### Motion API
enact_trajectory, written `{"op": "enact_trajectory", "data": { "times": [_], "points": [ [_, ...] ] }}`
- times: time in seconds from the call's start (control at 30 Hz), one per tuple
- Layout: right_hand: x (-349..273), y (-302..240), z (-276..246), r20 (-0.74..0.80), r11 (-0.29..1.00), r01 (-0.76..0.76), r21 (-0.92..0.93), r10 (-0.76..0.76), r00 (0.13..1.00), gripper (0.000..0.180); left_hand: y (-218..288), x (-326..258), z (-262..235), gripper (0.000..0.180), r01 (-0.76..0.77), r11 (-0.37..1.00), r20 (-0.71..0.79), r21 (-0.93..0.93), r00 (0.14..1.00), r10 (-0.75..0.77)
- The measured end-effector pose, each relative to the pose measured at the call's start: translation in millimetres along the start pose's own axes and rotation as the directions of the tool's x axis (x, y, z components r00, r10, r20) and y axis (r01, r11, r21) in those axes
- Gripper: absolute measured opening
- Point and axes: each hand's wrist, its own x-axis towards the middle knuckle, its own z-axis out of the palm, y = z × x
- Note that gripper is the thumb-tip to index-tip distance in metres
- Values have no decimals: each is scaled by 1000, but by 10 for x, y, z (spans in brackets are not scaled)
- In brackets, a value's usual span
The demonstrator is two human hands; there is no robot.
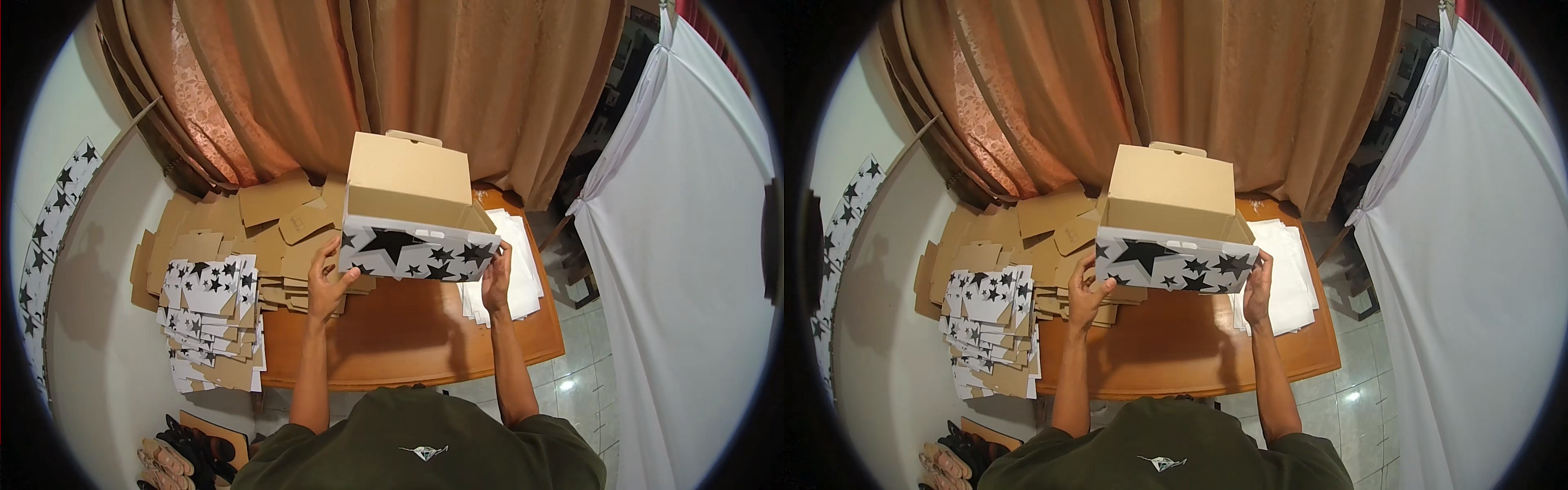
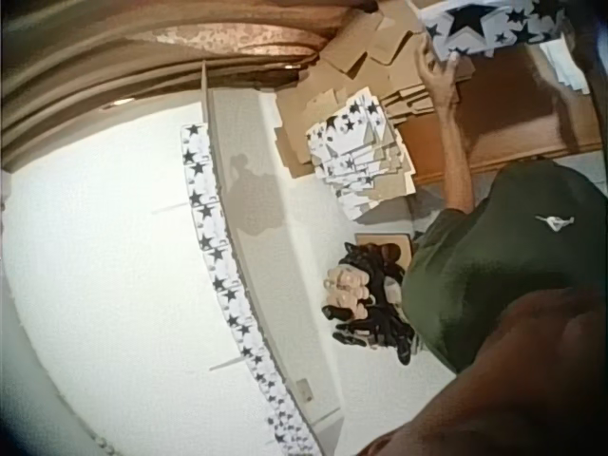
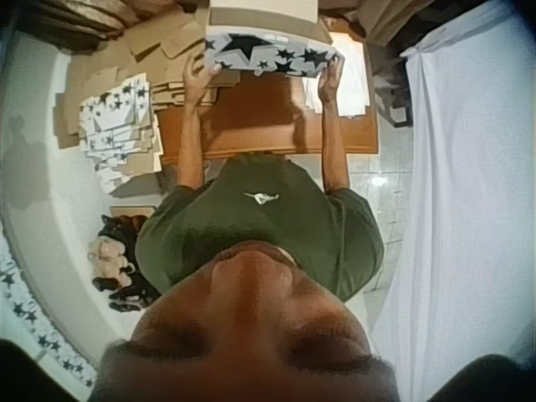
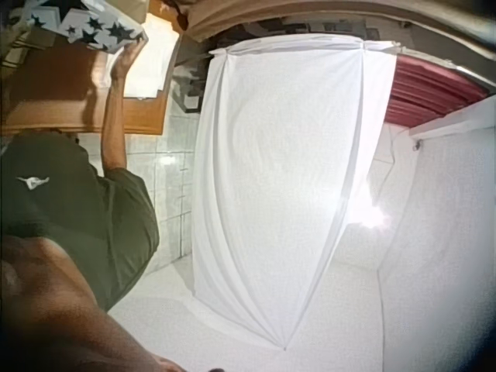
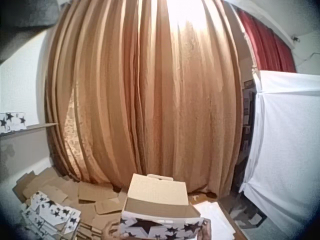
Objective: Assembling cardboard shoe boxes by folding them into shape and lining them with tissue paper.
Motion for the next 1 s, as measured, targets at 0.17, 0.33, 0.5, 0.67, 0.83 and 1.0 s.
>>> {"op": "enact_trajectory", "data": {
  "times": [0.17, 0.33, 0.5, 0.67, 0.83, 1.0],
  "points": [
    [-104, -184, 164, -89, 980, -75, -184, 59, 994, 68, -166, -256, 26, 84, 91, 977, 89, 195, 990, -110],
    [-343, -100, 24, -54, 931, -285, -228, 281, 958, 65, -467, -553, -19, 98, 186, 978, 148, 92, 969, -198],
    [-801, 189, -96, -55, 928, -295, -227, 290, 955, 47, -901, -978, -167, 86, 344, 939, 154, -6, 928, -339],
    [-1189, 468, -265, -94, 884, -354, -306, 342, 935, 47, -1195, -1322, -176, 83, 446, 884, 109, 142, 880, -462],
    [-1434, 540, -300, -72, 835, -484, -263, 483, 873, 59, -1468, -1635, -185, 80, 414, 887, 123, 206, 888, -443],
    [-1663, 797, -496, -59, 822, -468, -325, 476, 877, 67, -1691, -1783, -176, 86, 480, 869, 179, 118, 851, -494]
  ]
}}
